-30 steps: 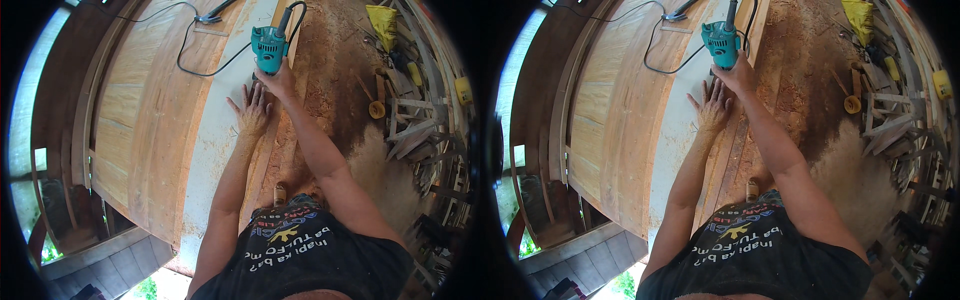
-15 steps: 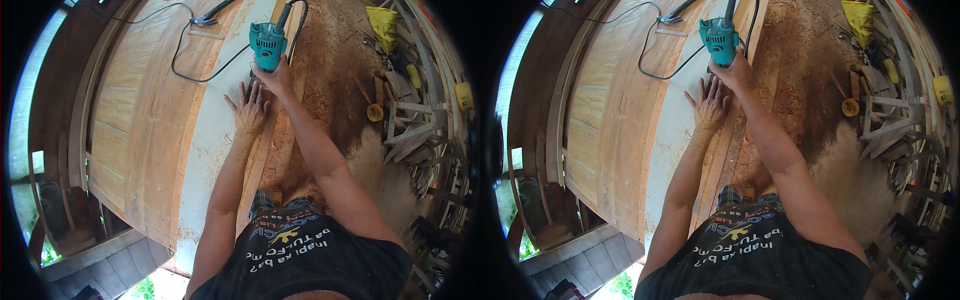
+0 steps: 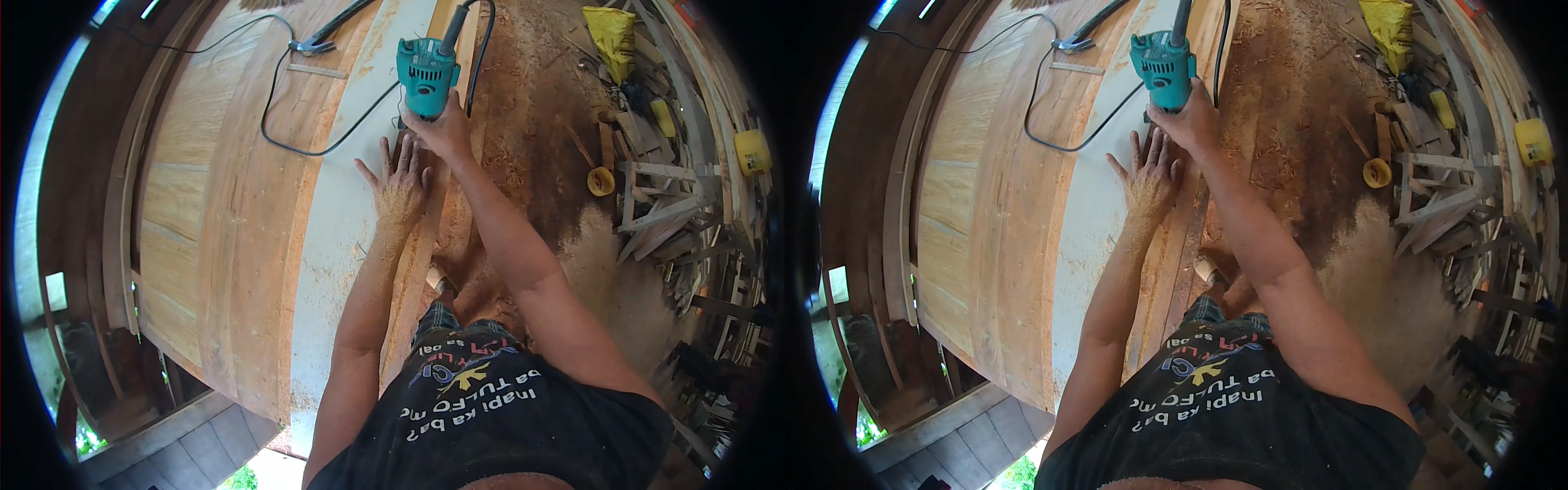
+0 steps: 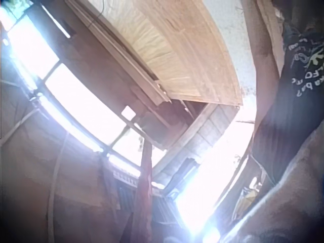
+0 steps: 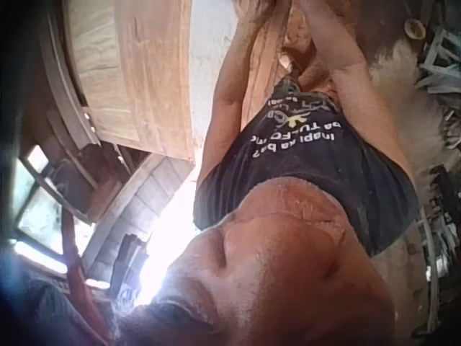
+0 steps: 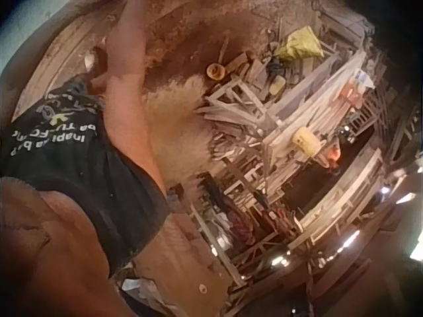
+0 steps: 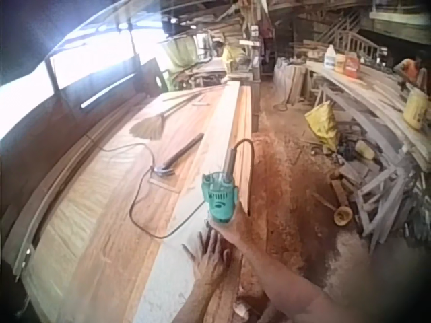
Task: The person uses a power router to shape the edge of a wooden board, holding the tool with one hand and guiding the board with the other.
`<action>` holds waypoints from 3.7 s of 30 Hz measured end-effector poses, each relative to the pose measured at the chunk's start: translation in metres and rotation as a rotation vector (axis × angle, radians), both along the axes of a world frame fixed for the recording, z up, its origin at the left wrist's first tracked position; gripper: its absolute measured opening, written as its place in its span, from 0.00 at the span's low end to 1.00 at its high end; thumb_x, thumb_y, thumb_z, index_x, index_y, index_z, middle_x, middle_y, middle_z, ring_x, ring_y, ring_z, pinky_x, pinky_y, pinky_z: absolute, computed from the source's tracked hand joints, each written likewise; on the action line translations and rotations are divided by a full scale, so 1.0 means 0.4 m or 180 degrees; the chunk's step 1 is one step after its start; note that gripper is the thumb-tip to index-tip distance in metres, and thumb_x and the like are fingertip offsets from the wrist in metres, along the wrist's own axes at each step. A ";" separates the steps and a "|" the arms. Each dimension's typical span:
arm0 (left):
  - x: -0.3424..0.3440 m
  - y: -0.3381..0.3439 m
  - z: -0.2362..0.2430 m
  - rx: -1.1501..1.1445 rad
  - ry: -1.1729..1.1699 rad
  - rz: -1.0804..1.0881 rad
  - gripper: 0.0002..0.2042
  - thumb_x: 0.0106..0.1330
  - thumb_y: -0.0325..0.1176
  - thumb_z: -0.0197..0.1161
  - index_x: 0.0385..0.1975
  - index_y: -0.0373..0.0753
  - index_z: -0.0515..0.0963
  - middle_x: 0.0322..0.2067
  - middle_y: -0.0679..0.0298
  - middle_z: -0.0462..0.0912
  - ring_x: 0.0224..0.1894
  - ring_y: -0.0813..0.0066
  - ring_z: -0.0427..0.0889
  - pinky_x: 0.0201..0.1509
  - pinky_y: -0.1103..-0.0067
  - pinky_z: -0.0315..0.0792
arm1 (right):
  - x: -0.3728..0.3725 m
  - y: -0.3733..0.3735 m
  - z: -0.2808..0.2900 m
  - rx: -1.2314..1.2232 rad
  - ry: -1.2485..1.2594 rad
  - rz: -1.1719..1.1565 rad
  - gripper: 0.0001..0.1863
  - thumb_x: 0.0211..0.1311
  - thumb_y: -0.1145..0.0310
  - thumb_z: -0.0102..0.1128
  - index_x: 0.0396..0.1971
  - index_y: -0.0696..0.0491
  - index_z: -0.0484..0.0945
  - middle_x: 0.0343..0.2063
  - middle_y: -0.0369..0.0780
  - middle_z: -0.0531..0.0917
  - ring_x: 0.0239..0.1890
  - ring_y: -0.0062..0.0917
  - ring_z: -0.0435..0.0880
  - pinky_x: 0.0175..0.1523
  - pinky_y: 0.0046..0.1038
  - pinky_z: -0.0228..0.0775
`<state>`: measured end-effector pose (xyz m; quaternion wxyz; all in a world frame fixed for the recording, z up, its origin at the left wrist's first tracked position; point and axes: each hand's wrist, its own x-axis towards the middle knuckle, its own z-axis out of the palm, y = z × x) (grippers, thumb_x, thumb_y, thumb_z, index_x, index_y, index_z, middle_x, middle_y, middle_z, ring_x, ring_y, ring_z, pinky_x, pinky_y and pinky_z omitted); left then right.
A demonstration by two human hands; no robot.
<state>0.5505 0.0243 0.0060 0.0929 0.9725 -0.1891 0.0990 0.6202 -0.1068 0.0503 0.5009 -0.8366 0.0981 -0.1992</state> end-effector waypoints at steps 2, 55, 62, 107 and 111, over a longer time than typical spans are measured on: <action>0.000 0.005 -0.011 -0.0021 -0.0218 0.0032 0.26 0.72 0.50 0.48 0.68 0.48 0.66 0.72 0.71 0.58 0.76 0.56 0.44 0.65 0.30 0.25 | -0.007 0.009 0.010 -0.0022 0.0035 0.0011 0.37 0.42 0.48 0.76 0.46 0.56 0.70 0.38 0.45 0.84 0.41 0.39 0.85 0.48 0.38 0.76; 0.211 0.074 0.014 -0.0883 -0.0196 -0.1291 0.07 0.55 0.36 0.66 0.34 0.52 0.86 0.42 0.71 0.81 0.51 0.69 0.76 0.49 0.67 0.67 | -0.002 -0.035 -0.018 0.0339 -0.0017 0.0342 0.30 0.50 0.58 0.74 0.49 0.54 0.72 0.40 0.41 0.84 0.42 0.29 0.85 0.49 0.33 0.76; 0.251 0.078 0.074 -0.0854 0.0091 -0.1445 0.05 0.55 0.36 0.66 0.31 0.51 0.86 0.37 0.70 0.77 0.49 0.69 0.74 0.43 0.68 0.66 | 0.000 -0.037 -0.009 0.0385 0.0024 0.0308 0.37 0.45 0.48 0.75 0.47 0.56 0.69 0.37 0.47 0.83 0.41 0.40 0.85 0.46 0.38 0.76; 0.455 -0.015 0.080 -0.0174 -0.0062 -0.1487 0.09 0.64 0.47 0.61 0.34 0.55 0.85 0.35 0.73 0.80 0.47 0.71 0.77 0.47 0.66 0.69 | 0.181 -0.128 0.011 -0.0390 -0.0370 0.0066 0.39 0.40 0.43 0.77 0.42 0.57 0.68 0.34 0.47 0.84 0.38 0.40 0.86 0.44 0.37 0.78; 0.472 -0.033 0.093 -0.0062 -0.0020 -0.1504 0.09 0.65 0.47 0.60 0.36 0.56 0.86 0.35 0.74 0.80 0.47 0.71 0.77 0.47 0.66 0.69 | 0.208 -0.153 -0.009 -0.0454 -0.0236 0.0059 0.40 0.39 0.42 0.76 0.42 0.57 0.68 0.35 0.46 0.83 0.39 0.39 0.86 0.44 0.37 0.78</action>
